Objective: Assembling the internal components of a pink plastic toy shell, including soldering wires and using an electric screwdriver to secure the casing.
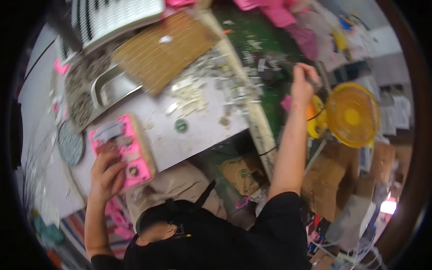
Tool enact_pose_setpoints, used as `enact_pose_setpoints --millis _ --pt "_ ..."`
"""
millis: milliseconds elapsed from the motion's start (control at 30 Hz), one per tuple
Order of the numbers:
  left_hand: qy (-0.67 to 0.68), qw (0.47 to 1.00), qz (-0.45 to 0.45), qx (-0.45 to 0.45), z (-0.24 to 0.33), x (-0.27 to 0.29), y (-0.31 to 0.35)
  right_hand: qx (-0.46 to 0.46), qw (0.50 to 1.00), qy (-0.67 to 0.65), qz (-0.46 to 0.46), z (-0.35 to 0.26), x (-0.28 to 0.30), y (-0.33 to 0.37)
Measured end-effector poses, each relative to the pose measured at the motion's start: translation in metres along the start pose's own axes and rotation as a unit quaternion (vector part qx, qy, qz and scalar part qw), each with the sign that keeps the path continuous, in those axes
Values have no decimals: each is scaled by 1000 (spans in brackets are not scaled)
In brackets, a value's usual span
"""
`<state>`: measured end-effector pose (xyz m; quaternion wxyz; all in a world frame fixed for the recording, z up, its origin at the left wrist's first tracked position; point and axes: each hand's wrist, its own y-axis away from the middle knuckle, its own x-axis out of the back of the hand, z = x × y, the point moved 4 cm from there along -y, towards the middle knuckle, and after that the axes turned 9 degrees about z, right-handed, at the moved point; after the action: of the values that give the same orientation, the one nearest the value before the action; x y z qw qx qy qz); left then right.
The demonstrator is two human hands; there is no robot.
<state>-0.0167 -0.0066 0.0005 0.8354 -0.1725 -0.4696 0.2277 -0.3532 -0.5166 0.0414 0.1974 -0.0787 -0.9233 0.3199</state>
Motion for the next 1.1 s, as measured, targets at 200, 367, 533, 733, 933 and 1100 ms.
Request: enact_pose_setpoints --millis 200,367,533,733,933,1100 --pt "28 999 -13 36 -6 8 5 -411 843 -347 -30 14 -18 56" --pt "70 995 37 59 -5 9 6 -227 924 -187 -243 -124 -47 211" --pt "-87 990 98 50 4 8 -12 144 889 -122 -418 -252 -132 280" --pt "-121 985 116 47 -1 3 -16 220 848 42 -480 -280 -155 288" --pt "-128 986 101 34 0 -1 -21 284 829 99 -472 -293 -152 289" --pt "-156 984 87 22 2 -6 -19 202 845 74 -489 -277 -150 291"
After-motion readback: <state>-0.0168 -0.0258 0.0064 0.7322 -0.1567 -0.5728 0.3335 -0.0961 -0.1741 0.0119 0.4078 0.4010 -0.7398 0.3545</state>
